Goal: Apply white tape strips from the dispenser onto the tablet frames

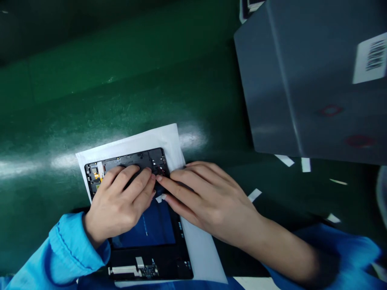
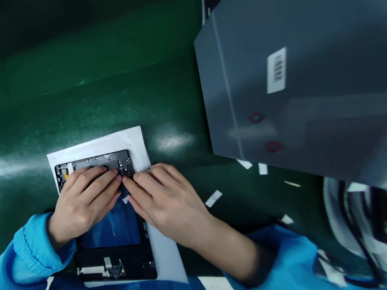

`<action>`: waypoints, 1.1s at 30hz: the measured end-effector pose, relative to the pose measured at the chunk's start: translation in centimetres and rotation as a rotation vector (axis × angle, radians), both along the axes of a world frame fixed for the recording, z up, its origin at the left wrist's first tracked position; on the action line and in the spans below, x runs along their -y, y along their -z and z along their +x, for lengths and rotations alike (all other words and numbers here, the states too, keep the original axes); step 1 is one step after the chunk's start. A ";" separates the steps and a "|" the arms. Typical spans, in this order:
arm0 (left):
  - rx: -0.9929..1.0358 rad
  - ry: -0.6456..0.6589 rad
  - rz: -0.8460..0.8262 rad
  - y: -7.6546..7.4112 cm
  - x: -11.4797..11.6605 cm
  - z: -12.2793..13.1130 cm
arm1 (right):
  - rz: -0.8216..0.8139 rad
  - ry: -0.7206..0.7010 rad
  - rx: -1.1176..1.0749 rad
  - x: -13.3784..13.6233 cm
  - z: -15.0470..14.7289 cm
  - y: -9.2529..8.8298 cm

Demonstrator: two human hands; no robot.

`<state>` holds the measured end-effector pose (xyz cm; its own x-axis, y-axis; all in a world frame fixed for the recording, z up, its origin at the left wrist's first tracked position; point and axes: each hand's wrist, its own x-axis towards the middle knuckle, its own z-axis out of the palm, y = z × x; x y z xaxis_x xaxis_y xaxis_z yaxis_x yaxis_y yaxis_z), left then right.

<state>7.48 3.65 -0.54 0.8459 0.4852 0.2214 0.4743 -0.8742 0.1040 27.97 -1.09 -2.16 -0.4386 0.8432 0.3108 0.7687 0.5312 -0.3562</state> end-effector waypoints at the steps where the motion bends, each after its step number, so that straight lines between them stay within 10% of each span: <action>1: 0.004 -0.005 -0.003 0.0 0.0 0.0 | -0.001 0.000 -0.004 0.0 0.0 0.0; 33: -0.020 -0.038 -0.089 -0.7 -0.7 -0.1 | 0.117 0.027 -0.119 1.1 0.4 -0.1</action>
